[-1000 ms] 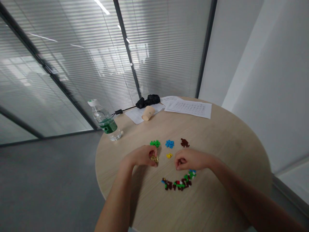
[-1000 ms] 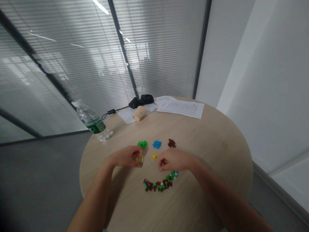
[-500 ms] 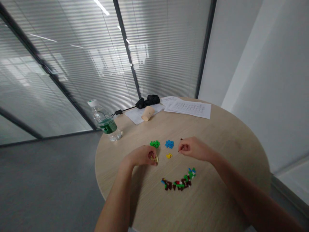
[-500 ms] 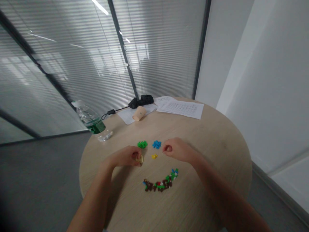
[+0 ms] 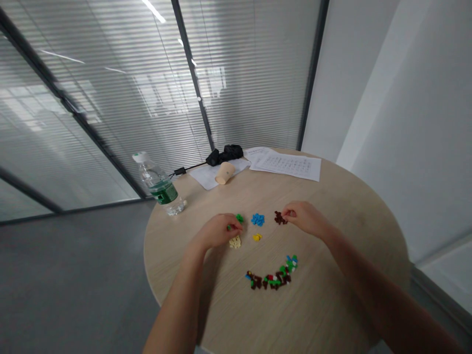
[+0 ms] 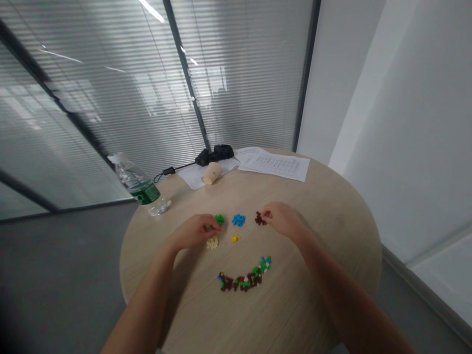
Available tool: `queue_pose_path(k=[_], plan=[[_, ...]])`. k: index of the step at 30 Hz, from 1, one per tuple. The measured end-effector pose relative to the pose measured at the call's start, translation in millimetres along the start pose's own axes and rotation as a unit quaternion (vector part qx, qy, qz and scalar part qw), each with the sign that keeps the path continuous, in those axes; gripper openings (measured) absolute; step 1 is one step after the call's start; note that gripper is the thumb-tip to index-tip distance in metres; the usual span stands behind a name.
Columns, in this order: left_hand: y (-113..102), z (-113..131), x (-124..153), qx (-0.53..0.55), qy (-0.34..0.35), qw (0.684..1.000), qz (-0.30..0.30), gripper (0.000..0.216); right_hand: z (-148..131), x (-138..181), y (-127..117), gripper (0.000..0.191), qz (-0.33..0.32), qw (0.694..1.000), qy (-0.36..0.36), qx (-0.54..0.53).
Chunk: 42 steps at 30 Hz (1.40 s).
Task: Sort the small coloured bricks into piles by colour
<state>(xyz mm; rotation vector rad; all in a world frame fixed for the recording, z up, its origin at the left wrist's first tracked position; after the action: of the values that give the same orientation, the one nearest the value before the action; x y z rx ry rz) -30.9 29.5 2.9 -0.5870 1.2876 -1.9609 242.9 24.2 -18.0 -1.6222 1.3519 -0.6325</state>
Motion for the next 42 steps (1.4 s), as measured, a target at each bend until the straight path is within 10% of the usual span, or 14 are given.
queue_pose_path(k=[13, 29, 42], plan=[[-2.6, 7.1, -0.9, -0.029, -0.026, 0.999, -0.011, 0.015, -0.4, -0.4, -2.7, 0.013, 0.048, 0.999, -0.007, -0.018], [3.8, 15.1, -6.7, -0.038, 0.003, 0.999, 0.029, 0.016, -77.3, 31.3, 36.6, 0.014, -0.153, 0.928, -0.314, -0.126], [4.3, 19.0, -8.1, -0.027, 0.003, 0.999, 0.016, 0.017, -78.6, 33.9, 49.0, 0.016, -0.188, 0.916, -0.337, -0.112]])
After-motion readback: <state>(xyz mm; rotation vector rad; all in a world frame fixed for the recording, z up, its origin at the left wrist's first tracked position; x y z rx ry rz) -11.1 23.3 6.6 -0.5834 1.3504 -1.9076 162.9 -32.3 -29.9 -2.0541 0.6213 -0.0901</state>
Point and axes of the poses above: each hand's wrist, its own x-axis away from the middle knuckle, its own y-axis out of the palm, z = x × y, the point moved 1 cm from there along -x, towards the middle knuckle
